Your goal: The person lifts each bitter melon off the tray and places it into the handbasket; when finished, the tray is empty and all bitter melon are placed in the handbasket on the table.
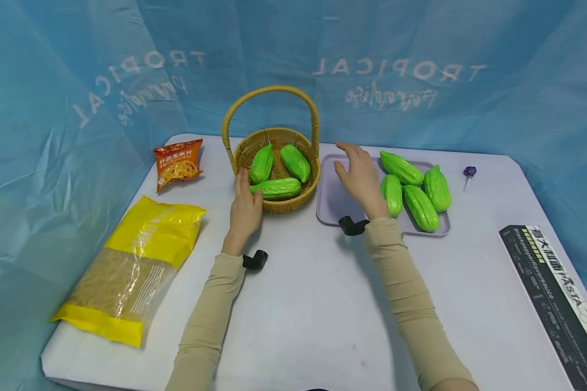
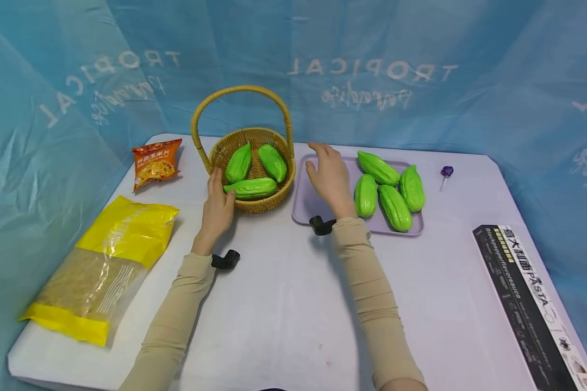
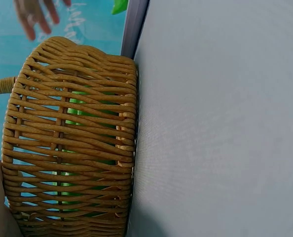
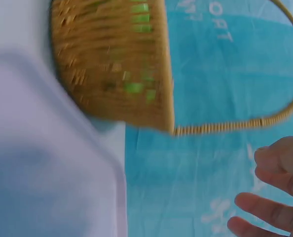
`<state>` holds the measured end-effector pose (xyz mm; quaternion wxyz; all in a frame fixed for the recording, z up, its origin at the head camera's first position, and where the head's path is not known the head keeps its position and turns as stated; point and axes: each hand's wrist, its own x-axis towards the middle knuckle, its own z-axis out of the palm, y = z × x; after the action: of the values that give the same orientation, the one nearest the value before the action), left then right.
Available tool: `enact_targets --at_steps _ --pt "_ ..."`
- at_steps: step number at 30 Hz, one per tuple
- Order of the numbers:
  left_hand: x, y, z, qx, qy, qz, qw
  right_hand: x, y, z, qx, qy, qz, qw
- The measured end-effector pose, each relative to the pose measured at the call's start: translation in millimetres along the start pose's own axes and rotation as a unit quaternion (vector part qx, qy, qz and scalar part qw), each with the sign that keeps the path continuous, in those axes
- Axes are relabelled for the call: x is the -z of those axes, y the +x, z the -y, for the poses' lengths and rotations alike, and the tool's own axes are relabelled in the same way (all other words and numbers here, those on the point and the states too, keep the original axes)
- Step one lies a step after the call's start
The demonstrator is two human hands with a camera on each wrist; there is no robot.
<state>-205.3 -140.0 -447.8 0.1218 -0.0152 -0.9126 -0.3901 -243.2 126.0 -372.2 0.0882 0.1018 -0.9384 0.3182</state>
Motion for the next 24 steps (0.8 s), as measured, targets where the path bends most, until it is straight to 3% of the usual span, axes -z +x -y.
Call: enact_targets --at_steps 6,12,24 --pt "2.3 -1.2 -1.5 0.006 0.003 0.001 1.0000 11.4 -22.3 -29.5 -0.027 -0.016 -0.032 0.9990" --pt "2.9 -1.5 -2.3 0.007 0.006 0.005 0.9999 17.6 -40.9 -57.2 -0.060 -0.031 -0.030 0.9972" --pt "2.6 -1.8 -2.7 0.009 0.000 0.005 0.9999 8.5 -51.4 -82.1 -0.078 -0.014 -0.010 0.9968"
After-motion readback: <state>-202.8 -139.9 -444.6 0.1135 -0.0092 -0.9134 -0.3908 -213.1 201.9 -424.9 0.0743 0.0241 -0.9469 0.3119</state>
